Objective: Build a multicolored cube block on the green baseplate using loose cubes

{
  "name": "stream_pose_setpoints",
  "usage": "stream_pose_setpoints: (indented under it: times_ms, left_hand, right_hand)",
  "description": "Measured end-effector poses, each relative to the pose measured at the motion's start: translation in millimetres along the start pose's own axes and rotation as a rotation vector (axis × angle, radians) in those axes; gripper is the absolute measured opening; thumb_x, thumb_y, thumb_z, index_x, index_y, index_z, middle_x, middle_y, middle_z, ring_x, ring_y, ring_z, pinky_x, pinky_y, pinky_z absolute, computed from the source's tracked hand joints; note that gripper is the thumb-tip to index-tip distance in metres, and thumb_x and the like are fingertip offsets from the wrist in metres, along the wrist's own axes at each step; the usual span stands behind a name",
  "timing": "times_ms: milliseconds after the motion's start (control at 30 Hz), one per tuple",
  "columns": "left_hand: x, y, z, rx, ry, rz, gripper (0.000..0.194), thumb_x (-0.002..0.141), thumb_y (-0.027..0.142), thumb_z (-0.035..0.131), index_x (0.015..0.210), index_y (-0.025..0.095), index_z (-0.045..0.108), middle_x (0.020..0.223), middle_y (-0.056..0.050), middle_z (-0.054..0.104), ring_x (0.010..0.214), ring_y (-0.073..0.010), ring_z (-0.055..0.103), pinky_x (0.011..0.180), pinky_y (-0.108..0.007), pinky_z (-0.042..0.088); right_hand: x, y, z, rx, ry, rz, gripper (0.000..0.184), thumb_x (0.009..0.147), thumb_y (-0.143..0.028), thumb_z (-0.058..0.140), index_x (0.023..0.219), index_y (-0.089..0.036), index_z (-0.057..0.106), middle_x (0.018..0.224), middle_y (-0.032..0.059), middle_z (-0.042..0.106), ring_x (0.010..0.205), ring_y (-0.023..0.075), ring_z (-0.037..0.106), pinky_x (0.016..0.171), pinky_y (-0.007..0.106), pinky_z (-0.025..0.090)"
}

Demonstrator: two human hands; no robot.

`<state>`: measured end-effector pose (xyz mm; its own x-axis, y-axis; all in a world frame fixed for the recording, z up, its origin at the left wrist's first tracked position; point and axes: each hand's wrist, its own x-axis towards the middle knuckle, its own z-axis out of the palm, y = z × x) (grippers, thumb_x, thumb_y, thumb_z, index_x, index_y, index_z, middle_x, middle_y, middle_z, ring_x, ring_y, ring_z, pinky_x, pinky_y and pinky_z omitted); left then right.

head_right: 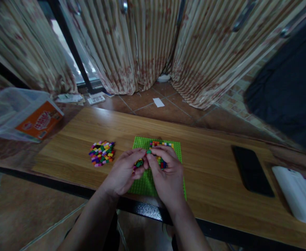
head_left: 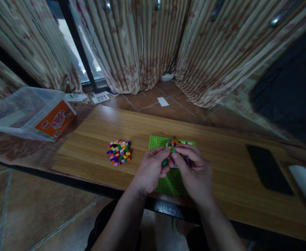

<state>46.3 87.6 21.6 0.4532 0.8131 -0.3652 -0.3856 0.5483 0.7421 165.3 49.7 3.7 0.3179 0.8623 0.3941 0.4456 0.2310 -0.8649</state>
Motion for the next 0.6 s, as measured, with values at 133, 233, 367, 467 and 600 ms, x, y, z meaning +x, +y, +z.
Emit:
stream_pose_setpoints:
  times_ms: [133,233,367,467,600]
  left_hand:
    - [-0.2,0.4,0.5,0.005,0.008,0.005,0.024,0.078,0.032,0.065,0.065,0.015,0.054,0.054,0.004,0.05,0.037,-0.0009,0.031,0.036,-0.016,0.012]
    - [-1.0,-0.4,0.3,0.022,0.005,0.0,0.022,0.077,0.031,0.066,0.066,0.015,0.055,0.054,0.004,0.05,0.037,-0.0011,0.031,0.037,-0.016,0.013]
    - [-1.0,-2.0,-0.2,0.041,0.017,0.011,0.024,0.076,0.033,0.066,0.065,0.014,0.055,0.054,0.004,0.05,0.037,-0.0013,0.031,0.036,-0.017,0.013]
    - [-0.7,-2.9,0.0,0.052,0.031,0.019,0.026,0.075,0.033,0.067,0.063,0.014,0.055,0.054,0.004,0.05,0.037,-0.0011,0.031,0.037,-0.017,0.014]
    - [-0.3,-3.8,0.6,0.056,0.049,0.022,0.027,0.075,0.034,0.068,0.063,0.014,0.055,0.054,0.004,0.049,0.037,-0.0009,0.031,0.037,-0.017,0.014]
  right_hand:
    - [0.7,0.8,-2.1,-0.027,-0.008,-0.018,0.013,0.087,-0.025,0.066,0.098,-0.027,0.072,0.104,0.0023,0.069,0.103,0.0174,0.064,0.094,0.038,0.05]
    - [1.0,1.4,-3.5,-0.038,-0.024,-0.033,0.013,0.089,-0.025,0.064,0.098,-0.027,0.073,0.103,0.0025,0.069,0.101,0.0177,0.065,0.093,0.039,0.05]
    - [0.3,3.7,-4.1,-0.088,-0.009,-0.082,0.012,0.09,-0.025,0.063,0.096,-0.026,0.074,0.1,0.0025,0.069,0.098,0.0182,0.065,0.091,0.039,0.051]
    - [-0.5,5.2,-4.2,-0.185,0.019,-0.171,0.012,0.09,-0.026,0.063,0.096,-0.026,0.074,0.099,0.003,0.07,0.097,0.019,0.065,0.089,0.04,0.052]
    - [-1.3,6.2,-3.9,-0.315,0.037,-0.28,0.014,0.092,-0.025,0.061,0.098,-0.027,0.074,0.097,0.0035,0.07,0.094,0.02,0.064,0.086,0.041,0.053]
